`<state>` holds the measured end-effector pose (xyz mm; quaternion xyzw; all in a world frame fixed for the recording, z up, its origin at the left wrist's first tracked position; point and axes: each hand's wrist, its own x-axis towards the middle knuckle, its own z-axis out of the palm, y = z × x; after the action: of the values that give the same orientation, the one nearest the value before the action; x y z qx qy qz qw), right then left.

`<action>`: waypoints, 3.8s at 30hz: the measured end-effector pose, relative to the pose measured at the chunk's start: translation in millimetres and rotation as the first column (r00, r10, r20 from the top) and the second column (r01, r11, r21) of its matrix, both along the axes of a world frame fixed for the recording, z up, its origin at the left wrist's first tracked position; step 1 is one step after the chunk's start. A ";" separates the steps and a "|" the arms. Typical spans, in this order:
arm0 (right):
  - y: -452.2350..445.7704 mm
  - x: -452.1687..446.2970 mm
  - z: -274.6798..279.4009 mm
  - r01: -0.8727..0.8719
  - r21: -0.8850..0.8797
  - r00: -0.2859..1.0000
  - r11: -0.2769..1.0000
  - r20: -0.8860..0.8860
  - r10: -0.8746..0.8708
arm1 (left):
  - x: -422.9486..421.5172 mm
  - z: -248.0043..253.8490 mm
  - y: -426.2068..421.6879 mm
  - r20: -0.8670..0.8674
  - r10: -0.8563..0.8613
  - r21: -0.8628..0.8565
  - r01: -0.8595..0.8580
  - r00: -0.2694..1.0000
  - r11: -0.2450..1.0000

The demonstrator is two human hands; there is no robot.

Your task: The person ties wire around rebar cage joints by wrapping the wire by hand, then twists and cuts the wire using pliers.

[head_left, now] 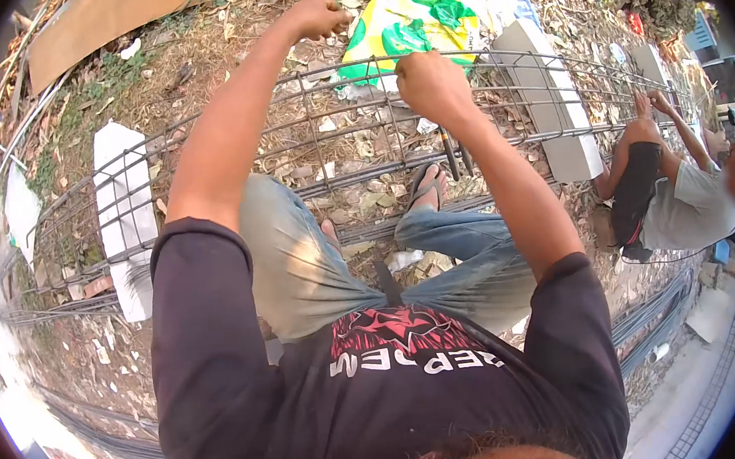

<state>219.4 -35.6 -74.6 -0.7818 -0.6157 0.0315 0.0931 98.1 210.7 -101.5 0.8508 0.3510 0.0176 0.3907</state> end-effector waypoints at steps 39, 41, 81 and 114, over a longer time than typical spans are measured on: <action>46.1 3.5 -102.5 0.043 0.048 0.999 0.998 0.006 -0.043 | 63.4 -148.8 4.1 0.065 0.279 -0.536 -0.203 0.958 0.819; 53.7 9.1 -85.2 0.012 0.032 1.000 0.999 0.011 -0.013 | 58.3 -131.3 -4.9 0.063 0.292 -0.541 -0.213 0.954 0.814; 52.2 40.7 -49.6 -0.214 -0.436 0.964 0.874 0.051 0.261 | 44.8 -140.8 -20.4 0.323 -0.021 -0.124 0.065 0.946 0.990; 152.6 81.9 -64.1 -0.587 -0.061 0.790 0.807 0.175 0.588 | 18.2 -147.0 -50.2 0.363 -0.079 0.255 -0.017 0.928 0.967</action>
<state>301.3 117.0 -138.7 -0.5517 -0.8337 -0.0130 0.0199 116.4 160.5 -248.5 0.8806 0.2522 0.2163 0.3379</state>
